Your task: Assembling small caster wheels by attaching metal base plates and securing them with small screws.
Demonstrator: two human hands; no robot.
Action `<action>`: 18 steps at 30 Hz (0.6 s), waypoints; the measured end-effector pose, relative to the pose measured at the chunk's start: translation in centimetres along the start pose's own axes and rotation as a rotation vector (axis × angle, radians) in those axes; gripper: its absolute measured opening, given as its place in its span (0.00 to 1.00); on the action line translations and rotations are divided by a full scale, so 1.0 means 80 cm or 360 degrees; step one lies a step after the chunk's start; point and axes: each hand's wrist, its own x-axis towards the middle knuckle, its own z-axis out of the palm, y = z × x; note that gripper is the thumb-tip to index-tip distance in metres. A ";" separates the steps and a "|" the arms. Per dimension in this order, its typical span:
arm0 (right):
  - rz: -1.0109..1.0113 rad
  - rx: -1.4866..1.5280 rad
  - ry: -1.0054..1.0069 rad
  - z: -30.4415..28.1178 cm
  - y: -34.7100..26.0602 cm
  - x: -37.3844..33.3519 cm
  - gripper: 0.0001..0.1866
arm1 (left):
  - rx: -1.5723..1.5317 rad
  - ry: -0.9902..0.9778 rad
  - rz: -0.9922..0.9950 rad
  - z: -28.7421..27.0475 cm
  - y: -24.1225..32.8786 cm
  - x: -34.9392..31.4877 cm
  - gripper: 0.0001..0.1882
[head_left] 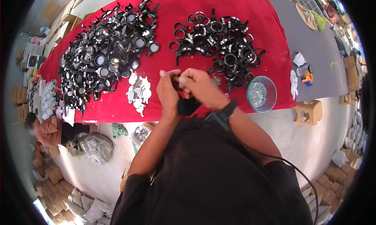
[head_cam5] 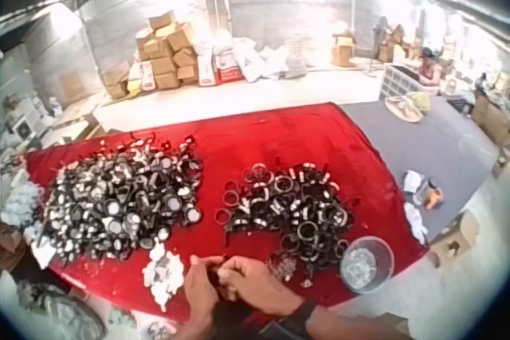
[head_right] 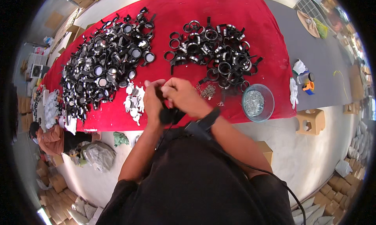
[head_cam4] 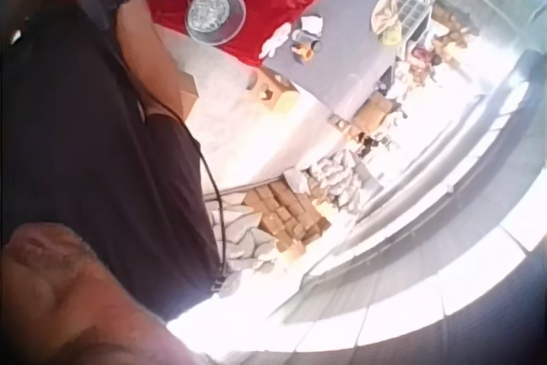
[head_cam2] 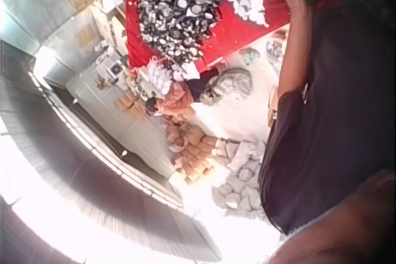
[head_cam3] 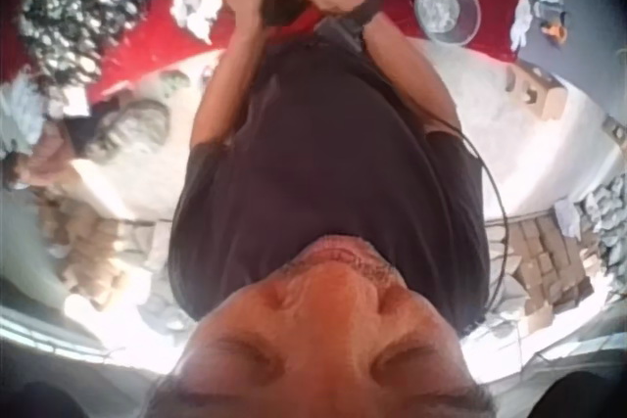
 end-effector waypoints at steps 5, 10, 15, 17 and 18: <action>0.0066 -0.0054 0.0943 0.038 0.067 -0.030 0.13 | 0.0062 0.0274 -0.0197 0.008 -0.025 -0.031 0.33; 0.0583 0.0564 0.1089 0.022 0.126 -0.041 0.13 | 0.0294 0.0075 -0.0226 -0.025 -0.075 -0.066 0.30; 0.0372 0.0674 0.1084 0.006 0.171 -0.039 0.16 | 0.0587 -0.0434 0.0329 -0.008 -0.064 -0.086 0.25; 0.0391 0.0647 0.1011 -0.003 0.174 -0.041 0.16 | 0.0681 -0.0484 0.0209 -0.006 -0.053 -0.082 0.22; 0.0410 0.0618 0.0921 -0.010 0.175 -0.038 0.17 | 0.0779 -0.0519 0.0098 -0.006 -0.045 -0.077 0.19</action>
